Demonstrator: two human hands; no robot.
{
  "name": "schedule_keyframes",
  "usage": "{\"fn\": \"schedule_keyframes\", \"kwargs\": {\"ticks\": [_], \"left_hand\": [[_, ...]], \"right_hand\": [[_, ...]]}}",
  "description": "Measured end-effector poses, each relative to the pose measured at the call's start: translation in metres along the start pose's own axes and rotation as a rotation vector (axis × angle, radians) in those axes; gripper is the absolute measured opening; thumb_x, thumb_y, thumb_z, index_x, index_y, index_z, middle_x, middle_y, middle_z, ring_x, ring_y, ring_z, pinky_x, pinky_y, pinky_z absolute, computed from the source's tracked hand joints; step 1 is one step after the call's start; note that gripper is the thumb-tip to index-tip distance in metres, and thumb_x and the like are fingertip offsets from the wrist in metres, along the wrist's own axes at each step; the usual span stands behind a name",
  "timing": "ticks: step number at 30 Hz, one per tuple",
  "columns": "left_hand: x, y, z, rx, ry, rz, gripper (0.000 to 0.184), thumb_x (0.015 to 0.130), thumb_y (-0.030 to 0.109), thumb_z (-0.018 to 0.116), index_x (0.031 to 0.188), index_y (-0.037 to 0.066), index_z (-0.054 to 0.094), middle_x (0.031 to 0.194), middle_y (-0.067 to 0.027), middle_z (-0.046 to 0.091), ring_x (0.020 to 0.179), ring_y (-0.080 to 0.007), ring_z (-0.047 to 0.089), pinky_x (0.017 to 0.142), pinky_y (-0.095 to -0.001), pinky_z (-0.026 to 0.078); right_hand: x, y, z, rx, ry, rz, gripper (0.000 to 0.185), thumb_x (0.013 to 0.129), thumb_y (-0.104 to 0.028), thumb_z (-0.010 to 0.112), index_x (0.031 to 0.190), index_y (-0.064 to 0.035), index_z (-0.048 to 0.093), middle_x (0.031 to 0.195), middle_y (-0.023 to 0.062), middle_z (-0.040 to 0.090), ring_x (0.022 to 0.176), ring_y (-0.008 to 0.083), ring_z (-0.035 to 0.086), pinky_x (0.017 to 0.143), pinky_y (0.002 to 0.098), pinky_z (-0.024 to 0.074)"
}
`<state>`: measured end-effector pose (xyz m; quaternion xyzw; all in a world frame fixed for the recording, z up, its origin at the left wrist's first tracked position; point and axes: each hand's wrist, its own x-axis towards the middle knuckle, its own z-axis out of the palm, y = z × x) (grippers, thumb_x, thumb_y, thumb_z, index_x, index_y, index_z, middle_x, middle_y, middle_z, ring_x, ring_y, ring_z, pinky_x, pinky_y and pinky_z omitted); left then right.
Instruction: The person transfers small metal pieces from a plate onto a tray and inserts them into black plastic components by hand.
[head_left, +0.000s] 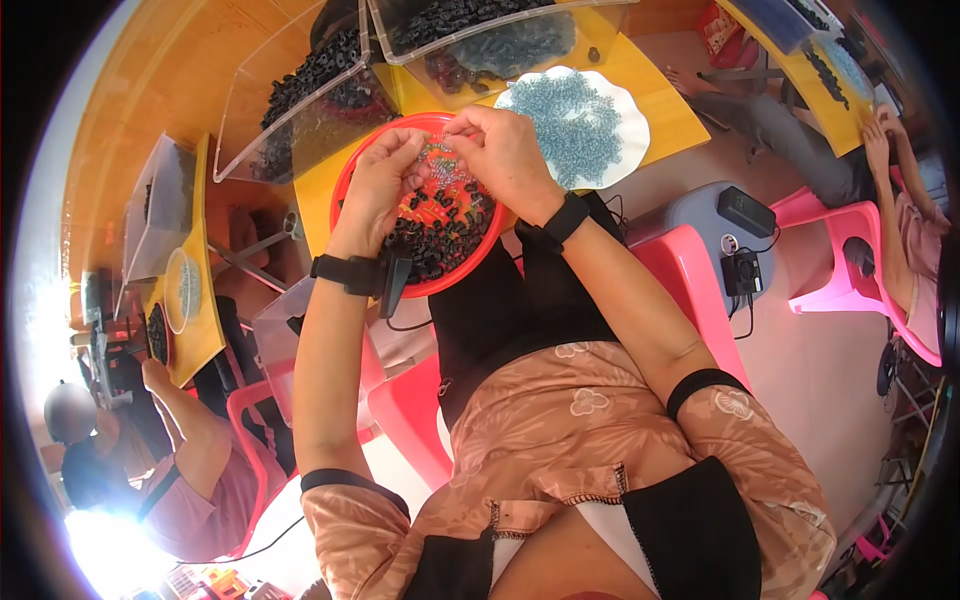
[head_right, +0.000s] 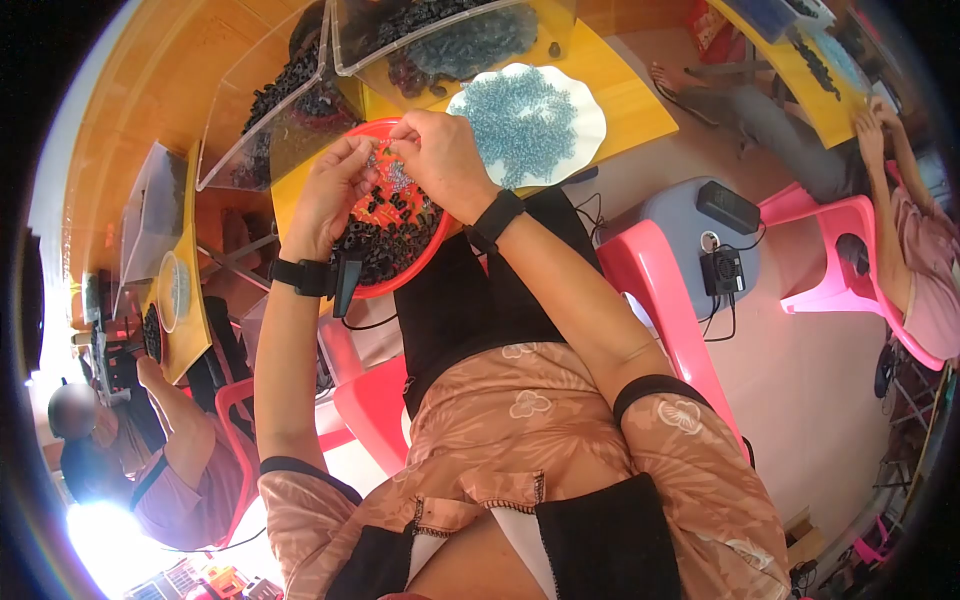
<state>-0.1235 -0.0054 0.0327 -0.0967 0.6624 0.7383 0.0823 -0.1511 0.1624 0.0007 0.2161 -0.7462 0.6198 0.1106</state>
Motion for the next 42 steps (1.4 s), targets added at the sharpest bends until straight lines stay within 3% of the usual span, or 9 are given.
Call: {"fn": "schedule_keyframes", "kwargs": {"ticks": [6,12,24,27,36,39,42], "left_hand": [[0.0,-0.002,0.007,0.163,0.005,0.123,0.012,0.093,0.013,0.058,0.1,0.003,0.061,0.078,0.0021,0.06,0.062,-0.0046,0.055,0.058,-0.0172,0.044],[-0.003,0.002,0.016,0.665,0.082,0.291,0.013,0.094,0.013,0.056,0.099,0.001,0.059,0.073,0.002,0.056,0.061,-0.0054,0.052,0.058,-0.0194,0.043],[0.003,-0.003,0.008,0.12,0.096,0.119,0.017,0.094,0.016,0.059,0.103,0.002,0.061,0.077,0.002,0.058,0.066,-0.0054,0.052,0.062,-0.018,0.043],[0.003,-0.006,0.01,0.077,0.106,0.138,0.017,0.093,0.017,0.06,0.103,0.003,0.061,0.079,0.0012,0.06,0.066,-0.0051,0.052,0.062,-0.0176,0.043],[0.002,-0.006,0.009,0.008,0.063,0.136,0.014,0.093,0.015,0.061,0.102,0.004,0.061,0.082,0.0011,0.061,0.065,-0.005,0.052,0.062,-0.0177,0.043],[0.005,-0.01,0.003,-0.16,0.067,0.042,0.013,0.092,0.013,0.061,0.1,0.002,0.061,0.082,-0.001,0.063,0.068,-0.0083,0.058,0.062,-0.0203,0.047],[0.009,-0.014,-0.01,-0.265,0.132,-0.017,0.012,0.093,0.012,0.059,0.101,0.003,0.061,0.084,-0.0007,0.063,0.07,-0.0091,0.06,0.064,-0.0209,0.049]], "right_hand": [[0.0,-0.003,0.0,-0.116,0.039,-0.06,0.014,0.078,-0.008,0.07,0.088,0.0016,0.068,0.076,0.0123,0.07,0.062,0.0165,0.067,0.059,0.0283,0.0526],[-0.002,-0.001,0.002,-0.052,0.054,-0.022,0.014,0.077,-0.008,0.07,0.088,0.001,0.069,0.077,0.0137,0.07,0.066,0.0196,0.068,0.062,0.0287,0.0527],[-0.004,-0.001,-0.002,-0.094,-0.018,-0.037,0.018,0.084,-0.014,0.065,0.09,0.0027,0.069,0.072,0.0135,0.068,0.059,0.0174,0.066,0.058,0.0282,0.0514],[-0.009,-0.019,-0.006,0.11,-0.152,0.158,0.015,0.079,-0.015,0.066,0.08,0.0006,0.069,0.068,0.0188,0.064,0.063,0.0314,0.065,0.059,0.0373,0.0508],[-0.008,-0.017,-0.001,0.028,-0.06,0.055,0.015,0.078,-0.013,0.066,0.075,0.0014,0.067,0.066,0.0183,0.064,0.062,0.0328,0.064,0.059,0.0383,0.0505],[-0.007,-0.011,0.002,-0.157,0.015,-0.136,0.012,0.077,-0.011,0.065,0.074,0.0007,0.065,0.069,0.0183,0.064,0.066,0.0354,0.064,0.061,0.0416,0.0507],[-0.007,-0.008,-0.001,-0.203,0.036,-0.174,0.012,0.078,-0.011,0.065,0.074,-0.0002,0.064,0.071,0.0177,0.064,0.069,0.0367,0.063,0.064,0.0442,0.0505]]}}
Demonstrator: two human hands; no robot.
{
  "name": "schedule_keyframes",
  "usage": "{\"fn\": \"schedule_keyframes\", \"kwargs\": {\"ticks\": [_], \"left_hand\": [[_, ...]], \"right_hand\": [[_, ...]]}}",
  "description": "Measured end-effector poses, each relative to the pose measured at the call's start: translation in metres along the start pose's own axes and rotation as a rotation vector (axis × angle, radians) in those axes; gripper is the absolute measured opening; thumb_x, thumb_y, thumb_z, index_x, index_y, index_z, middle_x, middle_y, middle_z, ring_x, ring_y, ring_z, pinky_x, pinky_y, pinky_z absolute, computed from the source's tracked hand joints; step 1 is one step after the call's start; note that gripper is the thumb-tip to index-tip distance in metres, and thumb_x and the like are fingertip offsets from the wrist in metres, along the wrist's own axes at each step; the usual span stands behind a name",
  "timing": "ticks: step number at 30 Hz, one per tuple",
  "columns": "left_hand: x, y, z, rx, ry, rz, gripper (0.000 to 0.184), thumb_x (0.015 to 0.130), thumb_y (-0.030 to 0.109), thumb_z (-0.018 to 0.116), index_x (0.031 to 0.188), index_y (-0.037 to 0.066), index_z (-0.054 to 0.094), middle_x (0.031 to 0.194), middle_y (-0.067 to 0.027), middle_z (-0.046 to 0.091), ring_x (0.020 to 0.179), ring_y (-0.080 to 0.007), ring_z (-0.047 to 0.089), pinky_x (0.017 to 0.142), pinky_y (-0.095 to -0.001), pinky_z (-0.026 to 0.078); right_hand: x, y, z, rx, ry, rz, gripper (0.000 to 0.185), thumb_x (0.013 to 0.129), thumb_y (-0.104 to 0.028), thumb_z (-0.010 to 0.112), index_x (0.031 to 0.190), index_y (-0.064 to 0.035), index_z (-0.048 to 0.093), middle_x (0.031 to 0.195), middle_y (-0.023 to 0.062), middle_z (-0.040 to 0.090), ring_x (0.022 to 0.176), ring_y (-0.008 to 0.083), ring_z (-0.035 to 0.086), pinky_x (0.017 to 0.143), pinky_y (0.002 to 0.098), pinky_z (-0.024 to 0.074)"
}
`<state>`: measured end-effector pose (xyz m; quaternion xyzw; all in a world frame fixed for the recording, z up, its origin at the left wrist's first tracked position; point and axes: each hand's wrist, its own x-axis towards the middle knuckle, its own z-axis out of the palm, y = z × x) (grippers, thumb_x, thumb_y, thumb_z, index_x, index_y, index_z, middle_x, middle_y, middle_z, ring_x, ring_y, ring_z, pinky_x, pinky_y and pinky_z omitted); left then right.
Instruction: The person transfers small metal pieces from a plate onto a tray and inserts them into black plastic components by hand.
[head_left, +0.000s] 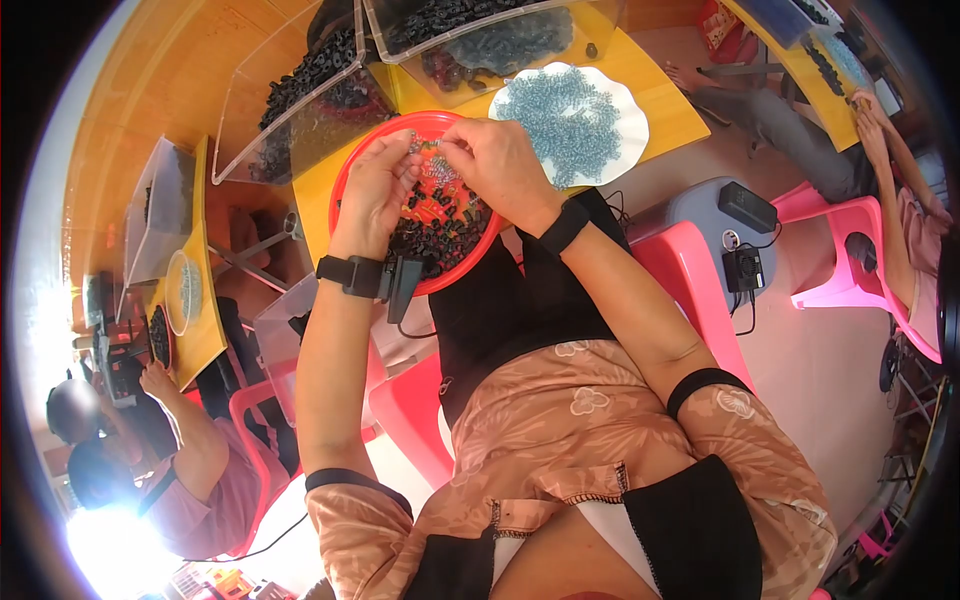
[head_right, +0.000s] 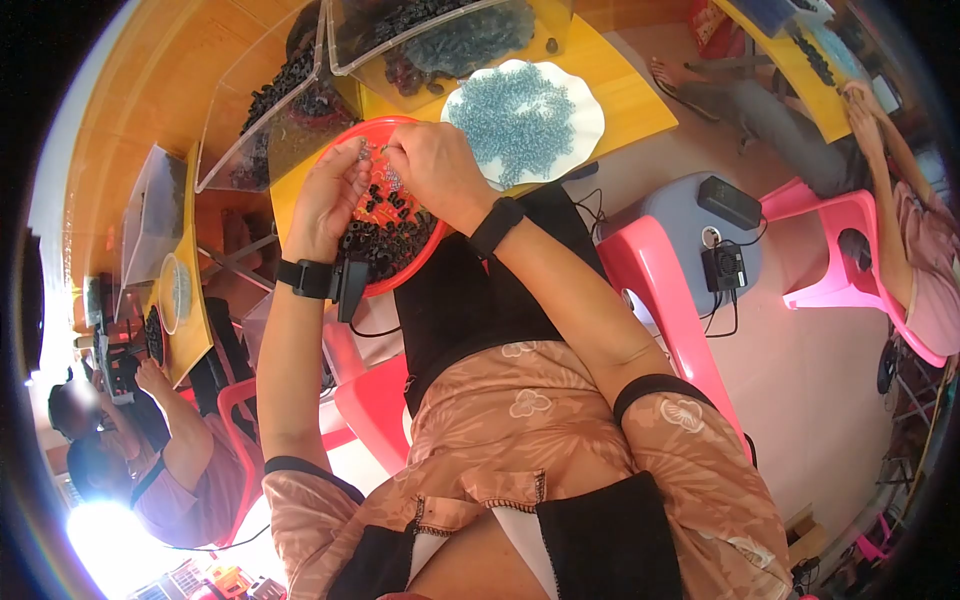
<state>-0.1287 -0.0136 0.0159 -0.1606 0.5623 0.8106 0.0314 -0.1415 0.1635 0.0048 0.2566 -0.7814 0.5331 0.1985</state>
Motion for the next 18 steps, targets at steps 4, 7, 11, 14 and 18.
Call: {"fn": "schedule_keyframes", "kwargs": {"ticks": [4,7,11,14,18], "left_hand": [[0.0,0.003,-0.003,0.015,-0.037,-0.009,0.012,0.093,0.012,0.059,0.102,0.004,0.061,0.084,-0.0009,0.064,0.071,-0.009,0.06,0.066,-0.0213,0.05],[-0.006,0.005,0.006,0.053,-0.071,0.002,0.013,0.092,0.012,0.06,0.102,0.004,0.061,0.084,-0.0009,0.063,0.07,-0.0082,0.059,0.065,-0.0208,0.049],[-0.012,0.009,0.017,0.118,-0.122,0.041,0.014,0.092,0.012,0.06,0.102,0.003,0.062,0.085,-0.0007,0.064,0.069,-0.0069,0.057,0.065,-0.0197,0.048],[-0.016,0.015,0.019,0.134,-0.135,0.043,0.015,0.093,0.012,0.06,0.103,0.002,0.062,0.085,-0.0009,0.064,0.068,-0.0067,0.055,0.065,-0.0193,0.047],[-0.017,0.017,0.017,0.133,-0.125,0.039,0.015,0.093,0.013,0.059,0.103,0.001,0.062,0.085,-0.0013,0.063,0.069,-0.0069,0.055,0.065,-0.0195,0.047]], "right_hand": [[0.0,0.006,0.002,0.042,-0.005,0.035,0.014,0.08,-0.014,0.065,0.078,0.0002,0.066,0.072,0.0164,0.066,0.067,0.0325,0.064,0.062,0.0397,0.0509],[0.003,0.003,0.0,0.111,-0.08,0.129,0.018,0.083,-0.017,0.067,0.085,0.001,0.068,0.07,0.0125,0.067,0.059,0.0206,0.065,0.054,0.0296,0.0502],[0.005,-0.004,-0.006,0.429,-0.256,0.458,0.021,0.085,-0.018,0.067,0.085,0.0034,0.067,0.066,0.0093,0.066,0.054,0.0131,0.063,0.049,0.0255,0.0495],[0.005,0.001,-0.004,0.613,-0.245,0.519,0.023,0.086,-0.017,0.066,0.086,0.0054,0.066,0.068,0.0083,0.066,0.055,0.0111,0.063,0.047,0.0234,0.0496],[0.005,0.001,-0.004,0.675,-0.239,0.549,0.023,0.089,-0.021,0.065,0.091,0.0022,0.065,0.063,0.0026,0.062,0.051,0.0084,0.057,0.047,0.0202,0.0445]]}}
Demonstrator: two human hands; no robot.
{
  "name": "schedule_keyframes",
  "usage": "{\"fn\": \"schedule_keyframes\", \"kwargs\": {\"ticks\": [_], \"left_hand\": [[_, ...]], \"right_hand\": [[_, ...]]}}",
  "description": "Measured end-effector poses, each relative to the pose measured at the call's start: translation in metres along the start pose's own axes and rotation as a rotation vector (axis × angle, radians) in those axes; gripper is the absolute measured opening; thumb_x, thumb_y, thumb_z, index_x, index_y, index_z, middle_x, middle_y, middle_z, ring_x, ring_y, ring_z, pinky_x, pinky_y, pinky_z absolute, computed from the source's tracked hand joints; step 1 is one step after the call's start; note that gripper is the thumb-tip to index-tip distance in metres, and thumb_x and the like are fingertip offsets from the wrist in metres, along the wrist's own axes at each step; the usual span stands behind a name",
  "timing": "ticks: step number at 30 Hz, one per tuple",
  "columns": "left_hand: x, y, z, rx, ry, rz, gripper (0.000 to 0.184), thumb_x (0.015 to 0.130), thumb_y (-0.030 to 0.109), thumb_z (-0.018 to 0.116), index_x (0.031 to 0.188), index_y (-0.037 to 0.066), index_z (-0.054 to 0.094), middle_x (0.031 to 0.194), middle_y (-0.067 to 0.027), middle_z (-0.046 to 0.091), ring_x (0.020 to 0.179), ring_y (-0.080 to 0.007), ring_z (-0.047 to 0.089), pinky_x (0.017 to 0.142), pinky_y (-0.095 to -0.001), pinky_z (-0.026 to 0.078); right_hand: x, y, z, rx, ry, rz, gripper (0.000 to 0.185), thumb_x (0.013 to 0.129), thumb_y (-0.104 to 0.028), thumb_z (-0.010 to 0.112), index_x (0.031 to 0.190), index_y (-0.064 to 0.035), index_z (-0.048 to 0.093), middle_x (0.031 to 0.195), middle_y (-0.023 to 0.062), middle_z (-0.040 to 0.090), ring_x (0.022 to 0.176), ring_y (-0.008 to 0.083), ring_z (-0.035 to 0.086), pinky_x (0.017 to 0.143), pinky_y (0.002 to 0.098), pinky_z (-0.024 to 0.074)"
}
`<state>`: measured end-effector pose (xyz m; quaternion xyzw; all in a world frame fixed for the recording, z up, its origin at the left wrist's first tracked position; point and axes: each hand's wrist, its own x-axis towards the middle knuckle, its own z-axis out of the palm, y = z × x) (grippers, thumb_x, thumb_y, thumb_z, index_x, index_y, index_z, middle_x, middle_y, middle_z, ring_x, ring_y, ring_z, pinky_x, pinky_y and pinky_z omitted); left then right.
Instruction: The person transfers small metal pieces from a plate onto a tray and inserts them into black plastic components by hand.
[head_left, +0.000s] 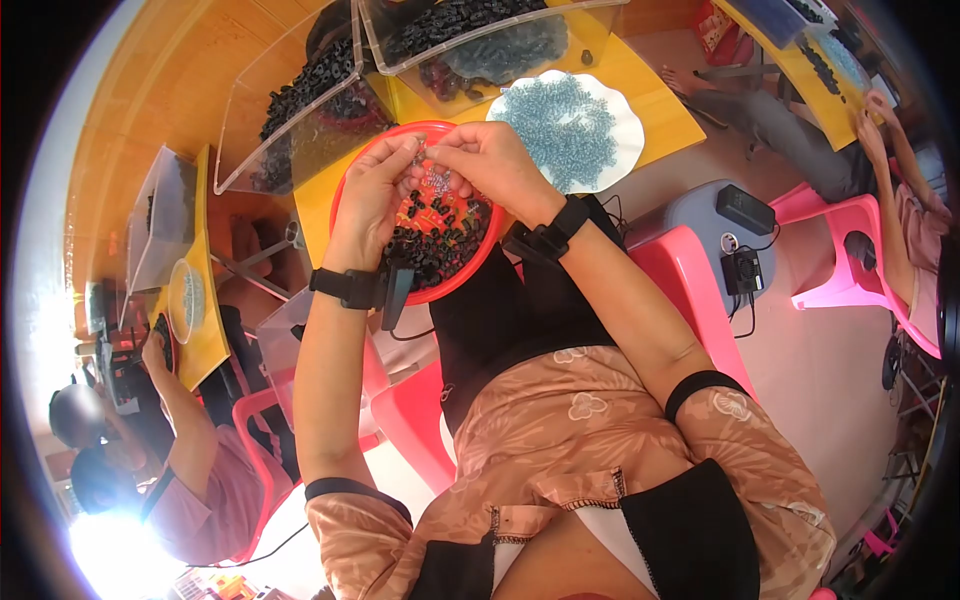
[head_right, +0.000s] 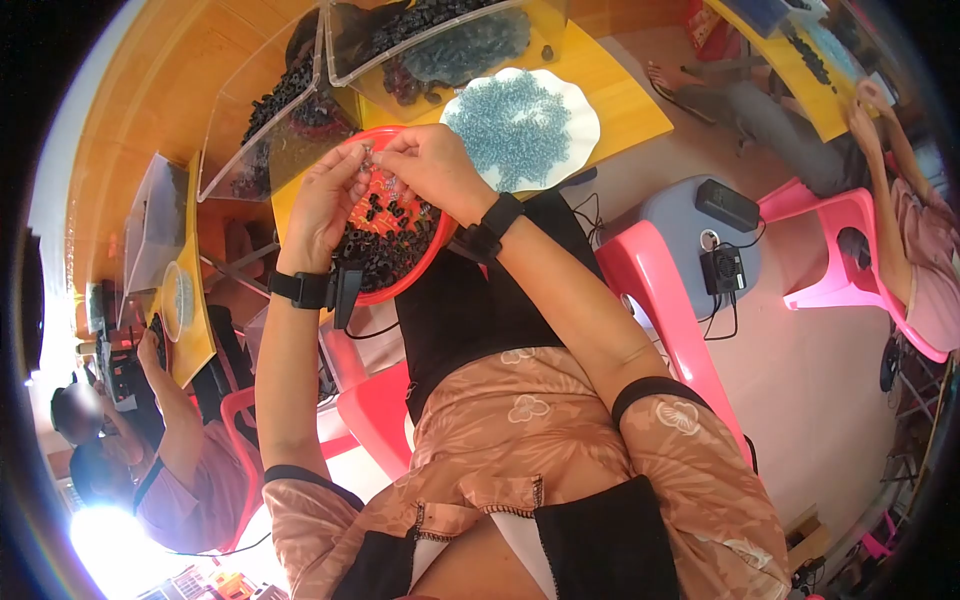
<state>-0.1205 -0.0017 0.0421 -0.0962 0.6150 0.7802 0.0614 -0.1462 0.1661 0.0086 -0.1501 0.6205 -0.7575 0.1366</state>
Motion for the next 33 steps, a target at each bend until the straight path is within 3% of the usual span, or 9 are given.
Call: {"fn": "schedule_keyframes", "kwargs": {"ticks": [15,18,21,24,27,33], "left_hand": [[0.0,-0.004,-0.008,0.047,-0.043,-0.018,0.011,0.093,0.013,0.058,0.098,0.004,0.062,0.081,0.0004,0.062,0.067,-0.0066,0.055,0.064,-0.0192,0.046],[-0.001,-0.008,-0.007,0.103,-0.028,-0.001,0.011,0.093,0.017,0.06,0.099,0.007,0.061,0.08,0.0048,0.06,0.068,-0.0038,0.053,0.065,-0.0172,0.045],[0.001,-0.009,-0.008,0.039,0.013,-0.004,0.01,0.093,0.016,0.06,0.092,0.006,0.061,0.076,0.0013,0.06,0.064,-0.0061,0.055,0.061,-0.0191,0.046],[0.001,-0.009,-0.009,0.011,0.004,-0.007,0.011,0.093,0.016,0.061,0.094,0.005,0.062,0.076,0.0012,0.061,0.064,-0.0059,0.054,0.061,-0.019,0.045],[-0.002,-0.009,-0.006,0.0,-0.039,-0.019,0.012,0.093,0.016,0.06,0.096,0.004,0.063,0.079,-0.0004,0.063,0.064,-0.0061,0.055,0.06,-0.0194,0.045],[-0.006,-0.007,-0.003,-0.022,-0.018,-0.017,0.017,0.093,0.01,0.058,0.107,0.001,0.063,0.088,-0.0025,0.066,0.069,-0.0069,0.058,0.066,-0.0195,0.049]], "right_hand": [[0.0,0.002,-0.004,0.016,-0.004,0.007,0.021,0.086,-0.018,0.068,0.091,0.0014,0.065,0.065,0.0016,0.062,0.052,0.0066,0.056,0.048,0.0199,0.0445],[-0.004,0.001,-0.001,-0.069,0.037,-0.046,0.02,0.087,-0.019,0.067,0.089,0.001,0.065,0.065,0.0022,0.063,0.052,0.007,0.057,0.046,0.0204,0.0442],[-0.003,0.005,0.0,-0.38,0.192,-0.222,0.021,0.087,-0.021,0.066,0.088,0.0008,0.066,0.065,0.0019,0.063,0.052,0.007,0.057,0.045,0.0205,0.044],[-0.006,-0.002,-0.003,-0.373,0.15,-0.135,0.022,0.088,-0.021,0.065,0.088,0.0006,0.066,0.063,0.0014,0.062,0.051,0.007,0.056,0.044,0.0206,0.0437],[-0.007,-0.008,0.001,-0.036,-0.026,0.06,0.021,0.089,-0.02,0.064,0.089,0.0009,0.066,0.063,0.0012,0.061,0.051,0.0065,0.056,0.045,0.0203,0.044],[-0.005,-0.005,-0.003,-0.072,-0.017,0.012,0.02,0.09,-0.018,0.063,0.09,0.0017,0.066,0.064,0.0014,0.062,0.051,0.0059,0.055,0.046,0.0201,0.0448]]}}
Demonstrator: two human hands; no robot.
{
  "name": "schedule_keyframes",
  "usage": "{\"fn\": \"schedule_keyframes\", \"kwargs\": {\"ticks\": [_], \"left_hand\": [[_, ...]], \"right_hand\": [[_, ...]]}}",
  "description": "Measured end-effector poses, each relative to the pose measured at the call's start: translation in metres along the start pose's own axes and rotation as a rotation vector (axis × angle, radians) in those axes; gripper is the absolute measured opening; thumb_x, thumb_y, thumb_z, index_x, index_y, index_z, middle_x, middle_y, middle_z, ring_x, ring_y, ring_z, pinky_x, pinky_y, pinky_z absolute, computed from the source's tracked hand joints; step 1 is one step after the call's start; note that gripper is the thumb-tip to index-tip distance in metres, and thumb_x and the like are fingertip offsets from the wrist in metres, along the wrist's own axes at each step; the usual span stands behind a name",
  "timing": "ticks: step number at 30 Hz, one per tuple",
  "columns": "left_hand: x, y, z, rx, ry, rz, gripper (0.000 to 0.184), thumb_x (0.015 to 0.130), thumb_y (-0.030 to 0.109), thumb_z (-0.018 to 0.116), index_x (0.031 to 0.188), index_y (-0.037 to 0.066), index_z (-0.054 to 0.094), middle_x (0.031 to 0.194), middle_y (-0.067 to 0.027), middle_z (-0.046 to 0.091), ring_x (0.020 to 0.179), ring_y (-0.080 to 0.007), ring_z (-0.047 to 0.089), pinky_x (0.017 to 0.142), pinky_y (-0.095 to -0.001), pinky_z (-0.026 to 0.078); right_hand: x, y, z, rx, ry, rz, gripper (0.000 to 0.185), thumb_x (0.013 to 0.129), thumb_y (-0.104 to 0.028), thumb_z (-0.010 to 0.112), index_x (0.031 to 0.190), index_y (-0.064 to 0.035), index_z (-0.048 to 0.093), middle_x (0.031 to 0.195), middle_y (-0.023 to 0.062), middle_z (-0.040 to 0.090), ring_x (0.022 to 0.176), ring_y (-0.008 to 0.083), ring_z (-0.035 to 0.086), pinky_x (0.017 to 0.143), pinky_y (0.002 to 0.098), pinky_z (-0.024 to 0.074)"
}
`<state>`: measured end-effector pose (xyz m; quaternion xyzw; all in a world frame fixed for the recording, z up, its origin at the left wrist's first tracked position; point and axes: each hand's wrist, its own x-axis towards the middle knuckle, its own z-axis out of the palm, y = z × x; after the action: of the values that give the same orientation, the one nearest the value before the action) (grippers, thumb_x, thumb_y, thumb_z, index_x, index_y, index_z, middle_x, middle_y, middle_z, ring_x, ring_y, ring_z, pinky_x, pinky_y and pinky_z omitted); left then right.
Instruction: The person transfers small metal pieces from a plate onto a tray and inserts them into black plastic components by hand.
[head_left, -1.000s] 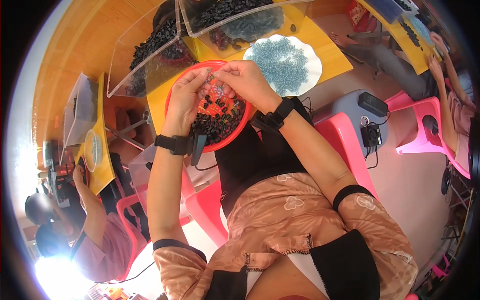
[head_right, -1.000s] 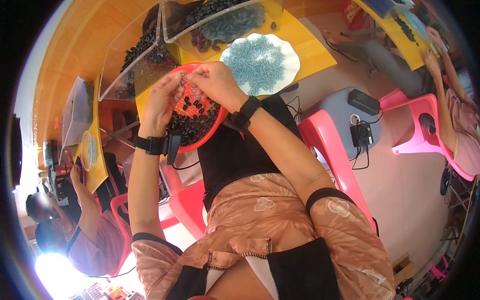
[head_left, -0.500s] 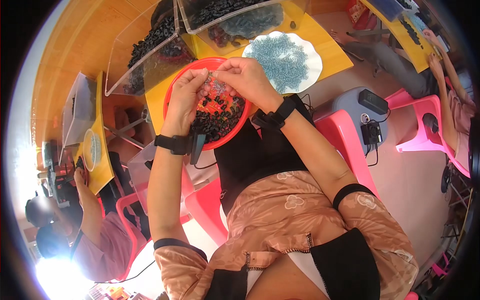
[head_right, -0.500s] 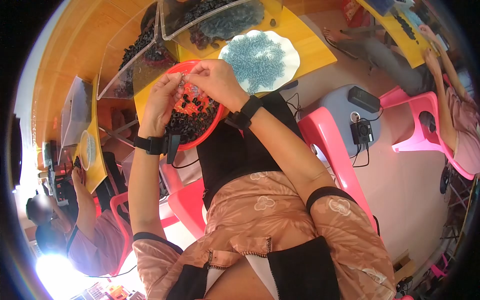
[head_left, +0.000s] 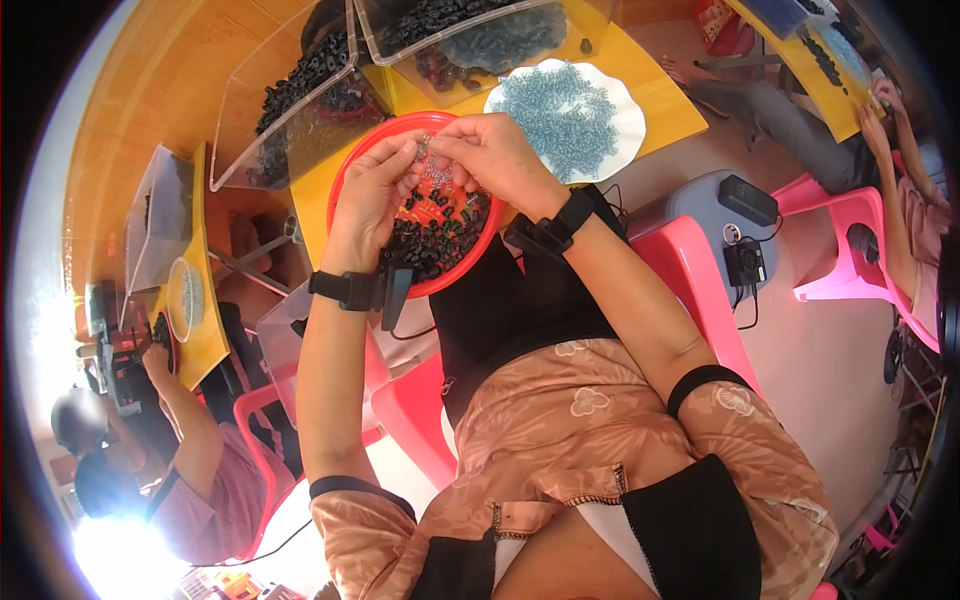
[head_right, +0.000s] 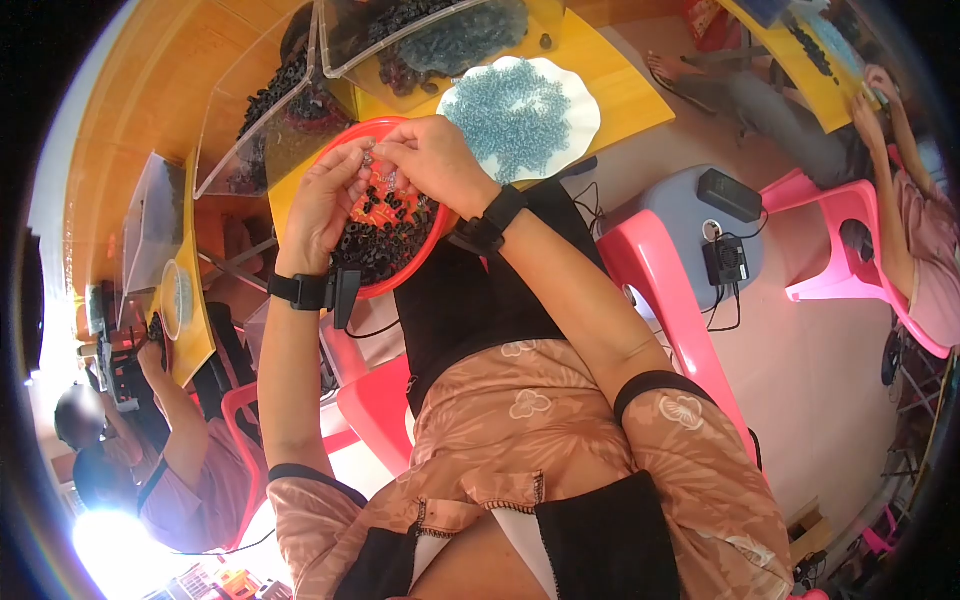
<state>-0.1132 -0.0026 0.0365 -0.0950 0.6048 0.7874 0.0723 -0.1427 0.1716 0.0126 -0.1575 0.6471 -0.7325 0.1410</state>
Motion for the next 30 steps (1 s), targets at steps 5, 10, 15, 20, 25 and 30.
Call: {"fn": "schedule_keyframes", "kwargs": {"ticks": [5,10,15,20,25,30], "left_hand": [[0.007,0.0,-0.01,0.042,0.039,-0.008,0.019,0.091,0.007,0.06,0.108,0.0,0.063,0.089,-0.0028,0.066,0.072,-0.0074,0.059,0.067,-0.019,0.05],[0.021,0.004,-0.009,0.154,0.118,0.028,0.019,0.089,0.007,0.062,0.107,0.0,0.064,0.089,-0.0035,0.066,0.073,-0.0088,0.06,0.067,-0.0196,0.049],[0.019,0.01,-0.006,0.594,0.098,0.144,0.021,0.087,0.009,0.065,0.107,0.004,0.065,0.093,-0.002,0.066,0.078,-0.007,0.059,0.069,-0.019,0.046],[0.011,-0.011,0.004,0.958,-0.071,0.244,0.016,0.082,0.008,0.066,0.097,0.003,0.069,0.083,-0.0052,0.069,0.071,-0.0116,0.062,0.067,-0.0259,0.048],[0.014,-0.014,0.014,1.235,-0.035,0.315,0.016,0.079,0.016,0.068,0.093,0.01,0.072,0.078,-0.0113,0.069,0.072,-0.0238,0.067,0.069,-0.0345,0.052],[0.02,-0.008,0.018,1.405,0.081,0.188,0.014,0.08,0.017,0.067,0.092,0.013,0.072,0.079,-0.0115,0.069,0.077,-0.0268,0.068,0.071,-0.0376,0.052]], "right_hand": [[0.002,0.004,-0.002,-0.149,0.053,-0.054,0.019,0.087,-0.015,0.065,0.092,0.0028,0.065,0.068,0.0037,0.065,0.053,0.0065,0.057,0.047,0.0205,0.0452],[0.008,0.005,0.002,-0.226,0.149,-0.18,0.019,0.081,-0.013,0.066,0.089,0.0043,0.066,0.068,0.0113,0.068,0.053,0.014,0.063,0.05,0.0273,0.05],[0.005,0.0,-0.023,-0.214,0.179,-0.22,0.019,0.082,-0.014,0.065,0.089,0.0034,0.067,0.068,0.0115,0.067,0.054,0.0145,0.064,0.053,0.0267,0.0505],[-0.011,-0.009,-0.043,-0.231,0.234,-0.149,0.02,0.084,-0.015,0.064,0.088,0.0038,0.067,0.067,0.0098,0.067,0.053,0.013,0.062,0.053,0.026,0.0503],[-0.022,-0.018,-0.05,-0.216,0.261,-0.165,0.02,0.084,-0.016,0.065,0.088,0.0036,0.067,0.068,0.0091,0.067,0.053,0.0123,0.061,0.053,0.0264,0.0498],[-0.026,-0.021,-0.052,-0.183,0.226,-0.175,0.018,0.088,-0.015,0.063,0.093,0.0027,0.066,0.075,0.0037,0.066,0.054,0.0051,0.052,0.05,0.0202,0.0433]]}}
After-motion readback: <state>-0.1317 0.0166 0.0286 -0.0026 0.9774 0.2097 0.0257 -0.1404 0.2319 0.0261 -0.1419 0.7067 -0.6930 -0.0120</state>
